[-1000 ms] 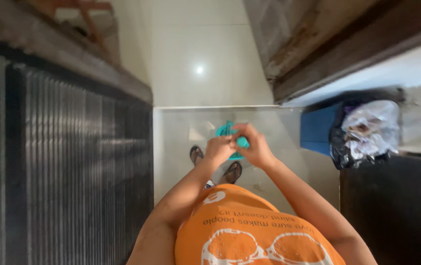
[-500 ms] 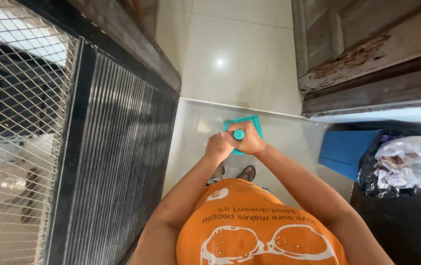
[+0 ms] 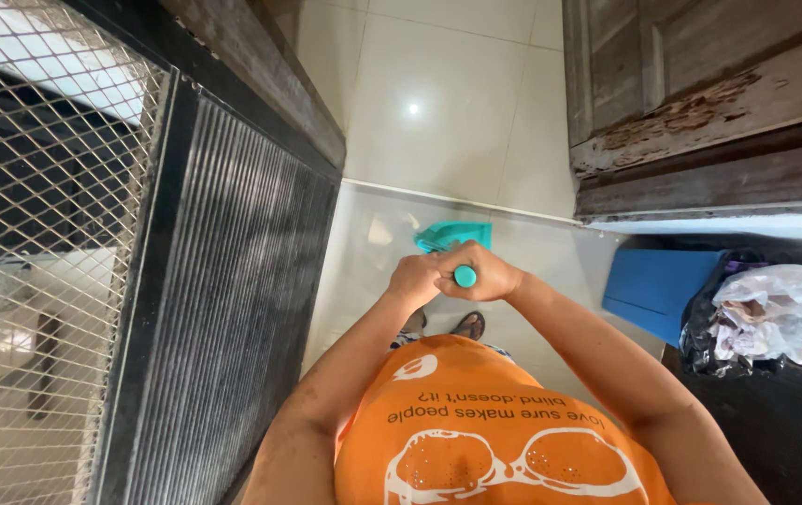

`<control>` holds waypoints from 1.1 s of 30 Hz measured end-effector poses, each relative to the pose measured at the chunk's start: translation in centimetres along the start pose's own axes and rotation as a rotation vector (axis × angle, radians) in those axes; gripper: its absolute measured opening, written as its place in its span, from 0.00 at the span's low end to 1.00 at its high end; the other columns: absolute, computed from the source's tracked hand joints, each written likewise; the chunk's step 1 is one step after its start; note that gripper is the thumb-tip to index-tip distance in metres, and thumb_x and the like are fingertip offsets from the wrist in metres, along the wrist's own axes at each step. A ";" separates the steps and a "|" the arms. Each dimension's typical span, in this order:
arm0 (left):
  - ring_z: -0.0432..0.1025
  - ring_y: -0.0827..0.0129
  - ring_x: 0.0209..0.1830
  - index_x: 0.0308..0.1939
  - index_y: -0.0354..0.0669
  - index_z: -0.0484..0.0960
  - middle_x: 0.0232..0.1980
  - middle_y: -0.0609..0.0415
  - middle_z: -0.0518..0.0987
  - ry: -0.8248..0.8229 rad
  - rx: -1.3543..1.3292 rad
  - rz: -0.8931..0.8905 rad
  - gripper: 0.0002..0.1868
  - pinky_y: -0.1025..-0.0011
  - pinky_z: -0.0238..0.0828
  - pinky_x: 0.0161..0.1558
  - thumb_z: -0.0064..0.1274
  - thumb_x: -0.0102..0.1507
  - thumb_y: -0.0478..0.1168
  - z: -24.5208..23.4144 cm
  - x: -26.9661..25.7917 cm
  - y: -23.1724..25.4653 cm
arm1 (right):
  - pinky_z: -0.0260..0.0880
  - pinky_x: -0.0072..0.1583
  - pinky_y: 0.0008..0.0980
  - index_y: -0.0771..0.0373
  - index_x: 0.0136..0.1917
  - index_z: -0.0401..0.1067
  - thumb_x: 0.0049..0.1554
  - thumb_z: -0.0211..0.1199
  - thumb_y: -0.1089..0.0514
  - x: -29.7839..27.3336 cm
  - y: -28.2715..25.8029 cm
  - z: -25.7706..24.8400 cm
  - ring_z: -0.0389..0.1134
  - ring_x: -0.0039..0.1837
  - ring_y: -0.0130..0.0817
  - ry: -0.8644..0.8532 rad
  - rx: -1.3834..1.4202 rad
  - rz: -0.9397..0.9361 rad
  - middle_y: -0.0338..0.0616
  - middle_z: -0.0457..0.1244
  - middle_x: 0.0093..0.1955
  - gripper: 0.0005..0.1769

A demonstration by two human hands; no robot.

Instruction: The person wrings a mop in a blue bucket, walks through a hallway, and uses a teal broom and dustpan to sweep debris from a tiled floor.

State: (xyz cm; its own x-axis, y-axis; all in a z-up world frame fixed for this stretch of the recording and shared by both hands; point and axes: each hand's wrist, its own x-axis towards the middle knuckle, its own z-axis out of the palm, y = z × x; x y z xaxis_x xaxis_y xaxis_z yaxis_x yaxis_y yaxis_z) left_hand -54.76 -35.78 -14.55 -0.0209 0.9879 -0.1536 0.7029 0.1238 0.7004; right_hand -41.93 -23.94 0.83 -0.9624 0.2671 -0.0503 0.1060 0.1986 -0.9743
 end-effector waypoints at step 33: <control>0.78 0.49 0.47 0.54 0.47 0.81 0.48 0.49 0.85 0.339 -0.127 -0.525 0.23 0.56 0.74 0.47 0.62 0.61 0.55 1.0 -5.1 -14.1 | 0.65 0.38 0.34 0.67 0.43 0.76 0.61 0.73 0.50 3.3 -3.4 -12.5 0.66 0.33 0.34 0.600 -0.486 0.425 0.46 0.65 0.33 0.17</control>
State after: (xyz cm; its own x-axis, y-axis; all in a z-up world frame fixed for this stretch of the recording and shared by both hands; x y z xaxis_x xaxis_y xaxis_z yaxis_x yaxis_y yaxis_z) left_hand -63.85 -42.67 -24.38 -0.5778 0.7650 -0.2846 0.4485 0.5889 0.6724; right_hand -42.38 -11.95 6.70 -0.5380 0.8329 -0.1301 0.6511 0.3125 -0.6917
